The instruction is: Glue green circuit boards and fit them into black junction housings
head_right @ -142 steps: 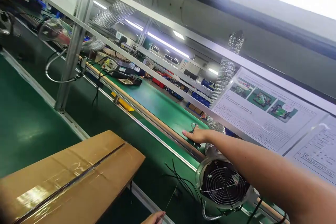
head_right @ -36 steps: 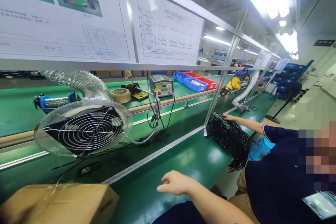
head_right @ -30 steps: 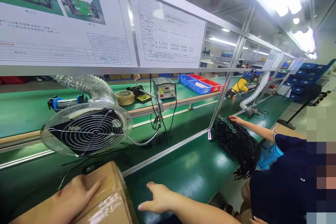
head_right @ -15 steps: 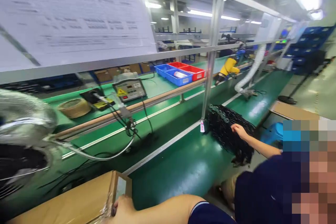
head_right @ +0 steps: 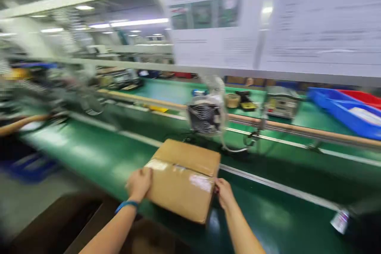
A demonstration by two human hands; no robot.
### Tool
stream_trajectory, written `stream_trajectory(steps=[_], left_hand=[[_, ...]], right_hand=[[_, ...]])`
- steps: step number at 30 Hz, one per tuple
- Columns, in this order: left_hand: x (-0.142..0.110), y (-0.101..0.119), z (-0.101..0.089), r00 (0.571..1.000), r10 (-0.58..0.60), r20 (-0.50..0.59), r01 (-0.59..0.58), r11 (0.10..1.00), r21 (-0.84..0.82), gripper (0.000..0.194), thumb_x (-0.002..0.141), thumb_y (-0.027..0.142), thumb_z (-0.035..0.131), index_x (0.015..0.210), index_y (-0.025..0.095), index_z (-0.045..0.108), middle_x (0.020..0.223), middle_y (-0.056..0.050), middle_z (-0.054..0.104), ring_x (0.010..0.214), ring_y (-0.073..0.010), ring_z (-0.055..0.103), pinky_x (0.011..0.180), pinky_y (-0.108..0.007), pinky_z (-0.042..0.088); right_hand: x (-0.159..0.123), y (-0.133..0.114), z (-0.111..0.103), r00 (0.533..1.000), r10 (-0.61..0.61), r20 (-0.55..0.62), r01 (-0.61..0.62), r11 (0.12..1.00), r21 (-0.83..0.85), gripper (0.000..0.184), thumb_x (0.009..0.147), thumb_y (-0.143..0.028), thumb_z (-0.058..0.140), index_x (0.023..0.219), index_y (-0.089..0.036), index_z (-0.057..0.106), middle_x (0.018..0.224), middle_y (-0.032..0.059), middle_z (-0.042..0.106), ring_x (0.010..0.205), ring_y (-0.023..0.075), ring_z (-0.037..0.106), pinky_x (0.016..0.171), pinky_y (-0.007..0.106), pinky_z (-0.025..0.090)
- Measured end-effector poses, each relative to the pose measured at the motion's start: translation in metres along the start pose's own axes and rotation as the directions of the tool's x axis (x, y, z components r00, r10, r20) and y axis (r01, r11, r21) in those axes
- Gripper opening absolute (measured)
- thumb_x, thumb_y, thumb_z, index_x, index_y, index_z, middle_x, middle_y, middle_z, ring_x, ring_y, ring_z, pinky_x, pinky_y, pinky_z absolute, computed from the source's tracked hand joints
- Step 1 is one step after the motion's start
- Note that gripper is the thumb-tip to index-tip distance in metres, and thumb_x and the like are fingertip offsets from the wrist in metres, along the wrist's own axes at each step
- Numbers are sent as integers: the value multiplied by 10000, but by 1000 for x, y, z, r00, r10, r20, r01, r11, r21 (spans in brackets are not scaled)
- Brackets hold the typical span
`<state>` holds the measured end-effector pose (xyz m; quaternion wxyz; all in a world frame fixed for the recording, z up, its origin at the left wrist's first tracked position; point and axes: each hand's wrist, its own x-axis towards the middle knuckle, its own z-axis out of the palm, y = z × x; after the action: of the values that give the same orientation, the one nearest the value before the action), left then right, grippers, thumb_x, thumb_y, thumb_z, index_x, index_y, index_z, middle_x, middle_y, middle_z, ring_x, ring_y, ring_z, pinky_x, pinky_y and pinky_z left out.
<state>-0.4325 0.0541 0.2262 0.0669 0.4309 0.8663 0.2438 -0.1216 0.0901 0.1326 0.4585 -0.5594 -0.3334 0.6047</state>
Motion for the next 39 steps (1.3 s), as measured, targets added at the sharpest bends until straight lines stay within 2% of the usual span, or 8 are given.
stream_trajectory(steps=[4, 8, 13, 20, 24, 29, 34, 39], left_hand=[[32, -42, 18, 989, -146, -26, 142, 981, -130, 361, 890, 405, 489, 1030, 108, 639, 1143, -226, 659, 1140, -351, 585, 963, -448, 427], [58, -99, 35, 995, -47, 89, 74, 939, -335, 474, 866, 510, 602, 1159, 137, 626, 1229, -185, 665, 1189, -304, 594, 1035, -407, 413], [32, -232, 28, 967, 88, 239, 65, 820, -568, 483, 945, 519, 485, 1293, 194, 563, 1372, -110, 614, 1247, -197, 577, 1042, -313, 439], [-11, -428, -4, 885, -92, 456, 305, 855, -420, 410, 827, 526, 569, 961, 145, 642, 915, -112, 733, 855, -237, 698, 826, -385, 545], [-24, -484, -18, 842, -203, 500, 374, 887, -269, 316, 716, 499, 658, 718, 190, 590, 688, -45, 685, 717, -239, 669, 709, -358, 526], [-26, -534, -29, 833, -336, 439, 419, 902, -104, 259, 789, 370, 522, 592, 223, 443, 489, 15, 527, 551, -185, 562, 592, -294, 426], [31, -553, -34, 892, -359, 274, 374, 927, -5, 265, 832, 329, 460, 588, 233, 422, 498, 9, 481, 597, -191, 530, 626, -294, 414], [191, -565, -28, 968, -207, 144, 218, 974, -64, 428, 918, 413, 433, 1192, 116, 573, 1011, -121, 706, 969, -240, 651, 897, -331, 488]], right_hand=[[-7, 12, 10, 999, -8, -44, 2, 991, -137, 576, 452, -709, 736, 618, -212, 495, 508, -55, 405, 464, 105, 377, 483, 278, 347], [-36, 38, 38, 940, -159, -301, 54, 942, -331, 609, 595, -677, 683, 911, -161, 610, 857, 100, 664, 828, 266, 629, 736, 397, 502], [-110, 78, 88, 820, -455, -348, 32, 642, -766, 850, 780, -562, 584, 1435, -35, 460, 1425, 270, 510, 1291, 434, 497, 1060, 542, 390], [-142, 103, 125, 619, -635, -462, -54, 552, -832, 560, 892, -454, 446, 1293, -102, 619, 1171, 255, 668, 1102, 446, 623, 908, 549, 491], [-144, 113, 137, 536, -731, -423, 20, 512, -859, 595, 863, -458, 512, 1325, -91, 589, 1277, 286, 605, 1235, 477, 539, 996, 621, 429], [-183, 137, 183, 488, -852, -190, 170, 306, -937, 631, 863, -495, 616, 1378, -136, 556, 1541, 261, 377, 1440, 441, 338, 1135, 645, 310], [-209, 150, 264, 646, -733, 212, 542, 246, -803, 412, 943, -358, 562, 1303, -157, 575, 1315, 225, 614, 1238, 356, 593, 1024, 560, 489], [-155, 112, 391, 651, -548, 525, 738, 294, -608, 222, 947, -280, 572, 1139, -209, 657, 1037, 106, 741, 930, 250, 725, 838, 393, 602]])
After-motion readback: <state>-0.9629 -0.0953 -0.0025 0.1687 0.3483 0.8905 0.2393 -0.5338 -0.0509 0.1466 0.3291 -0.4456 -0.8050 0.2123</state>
